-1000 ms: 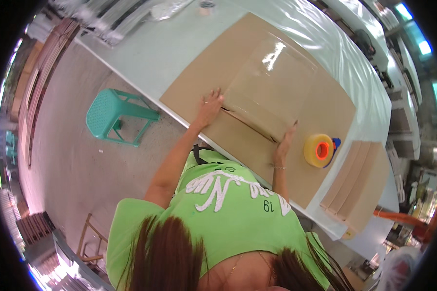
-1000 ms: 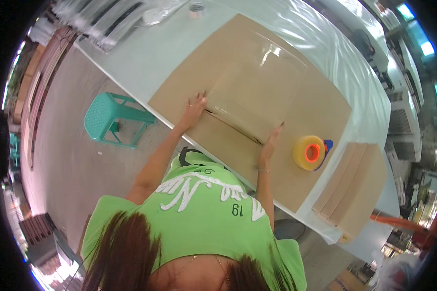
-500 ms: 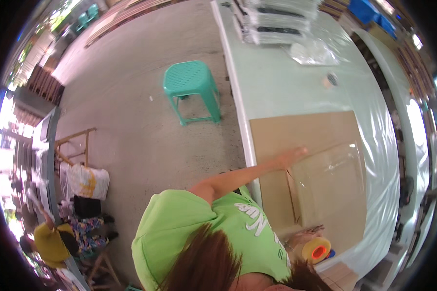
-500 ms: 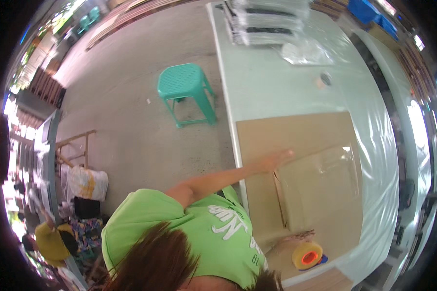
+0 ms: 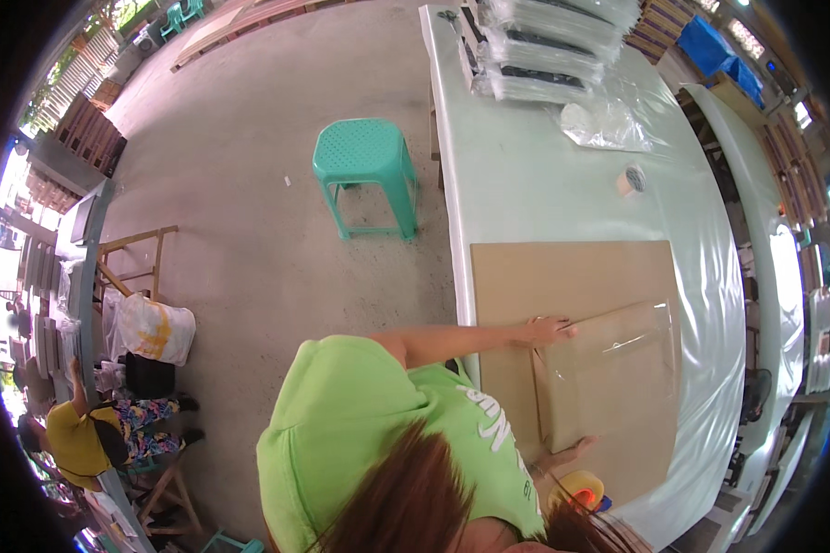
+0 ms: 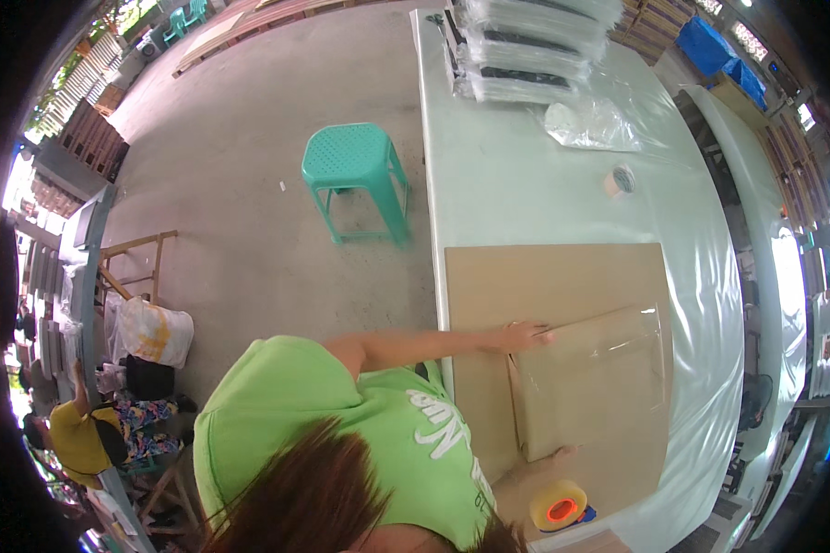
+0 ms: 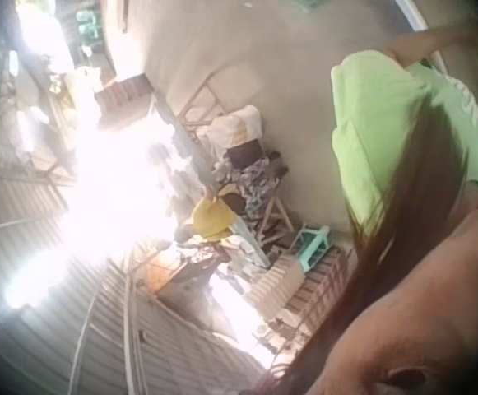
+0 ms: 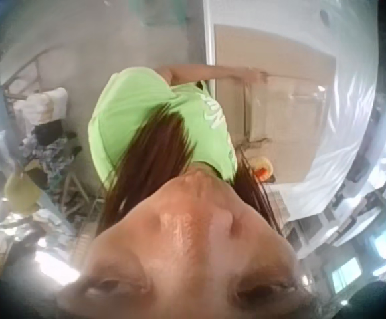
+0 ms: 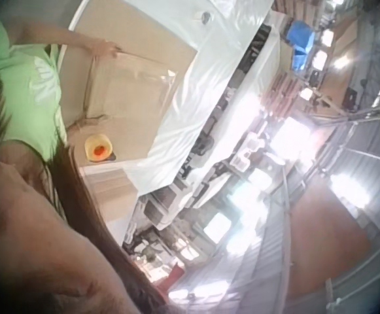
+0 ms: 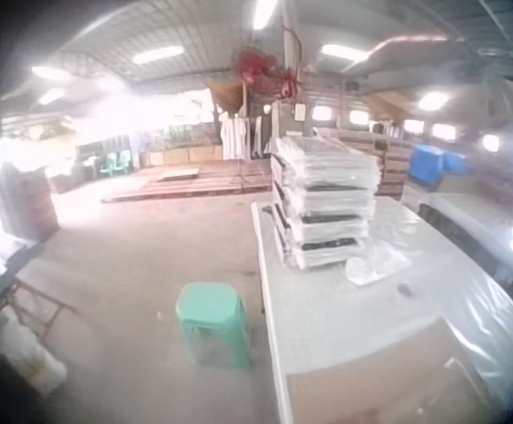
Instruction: The person folds a large brown paper sheet on a table, creases the edges by hand, and applies clear tape using a hand-held dispenser to secure the paper into a rectangular package. They then pick up a stack of plastic-wrapped items.
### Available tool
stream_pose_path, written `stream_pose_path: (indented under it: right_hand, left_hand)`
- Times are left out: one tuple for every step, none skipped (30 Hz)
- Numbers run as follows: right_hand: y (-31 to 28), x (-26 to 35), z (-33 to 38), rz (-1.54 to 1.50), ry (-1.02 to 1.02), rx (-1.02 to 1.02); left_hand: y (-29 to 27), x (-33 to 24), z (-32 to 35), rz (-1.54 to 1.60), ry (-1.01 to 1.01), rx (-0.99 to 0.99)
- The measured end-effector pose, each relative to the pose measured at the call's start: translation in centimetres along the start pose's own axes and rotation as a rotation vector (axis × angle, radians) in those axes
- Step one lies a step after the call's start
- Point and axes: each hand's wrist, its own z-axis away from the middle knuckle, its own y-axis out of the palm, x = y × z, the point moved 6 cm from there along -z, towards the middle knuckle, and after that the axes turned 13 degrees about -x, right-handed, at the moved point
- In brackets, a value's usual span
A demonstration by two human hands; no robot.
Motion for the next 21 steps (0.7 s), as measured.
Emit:
stream_pose_path:
  right_hand:
    - [-0.1,0.0,0.2,-0.006,0.005,-0.007]
    - [0.0,0.3,0.8,-0.001,0.024,-0.003]
    - [0.3,0.3,1.7,0.003,0.048,0.01]
    - [0.3,1.4,2.9,0.026,0.084,-0.003]
    - [0.6,2.2,4.2,0.051,0.125,-0.002]
    - [0.6,3.4,5.3,0.066,0.158,-0.023]
    - [0.0,2.7,4.2,0.029,0.149,0.006]
    - [-0.3,1.7,3.4,0.018,0.153,0.074]
    - [-1.2,0.6,2.5,-0.027,0.136,0.14]
    - [-1.8,0.0,2.3,-0.051,0.113,0.191]
    - [-2.5,-0.6,1.9,-0.051,0.091,0.223]
    - [-0.8,0.9,4.6,-0.015,0.082,0.17]
    - [0.5,2.7,6.8,0.021,0.079,0.13]
    - [-0.5,5.4,8.2,-0.007,0.028,0.082]
    - [0.5,7.8,10.7,-0.019,-0.001,0.137]
    - [1.7,9.9,12.8,-0.028,-0.033,0.194]
    - [2.1,12.1,14.9,-0.045,-0.076,0.2]
    - [0.5,14.1,16.5,-0.034,-0.114,0.206]
    - [-0.3,14.4,16.1,-0.094,-0.049,0.176]
    - [-1.1,14.5,15.9,-0.154,0.007,0.142]
    - [-2.0,14.3,15.7,-0.128,-0.027,0.141]
  left_hand:
    - [0.3,-0.1,0.0,0.038,0.006,0.024]
    - [0.2,-0.3,0.3,0.072,0.009,0.039]
    - [0.8,1.2,-0.6,0.11,0.001,0.052]
    - [1.4,1.1,-1.1,0.151,0.005,0.088]
    - [1.5,0.8,-1.4,0.17,0.073,0.063]
    - [2.2,-0.1,-1.7,0.178,0.101,0.09]
    - [2.2,-0.5,-1.6,0.184,0.104,0.111]
    - [1.7,0.0,-0.8,0.186,0.079,0.121]
    - [1.3,1.0,-0.2,0.172,0.053,0.16]
    - [0.8,2.1,0.5,0.16,0.019,0.21]
    - [0.0,3.6,1.2,0.135,-0.033,0.258]
    - [-1.8,4.9,1.7,0.099,-0.087,0.277]
    - [-3.9,6.5,1.8,0.042,-0.137,0.295]
    - [-7.2,-5.5,5.3,0.239,-0.083,0.346]
    - [-10.2,-8.5,7.0,0.07,-0.074,0.329]
    - [-12.5,-12.3,8.4,0.088,-0.061,0.358]
    - [-14.4,-15.5,9.6,0.102,-0.057,0.381]
    - [-14.0,-17.5,11.1,0.191,-0.038,0.443]
    - [-14.8,-19.8,12.0,0.256,-0.027,0.496]
    - [-15.6,-21.7,12.0,0.328,-0.02,0.55]
    - [-15.7,-22.9,11.5,0.241,0.046,0.581]
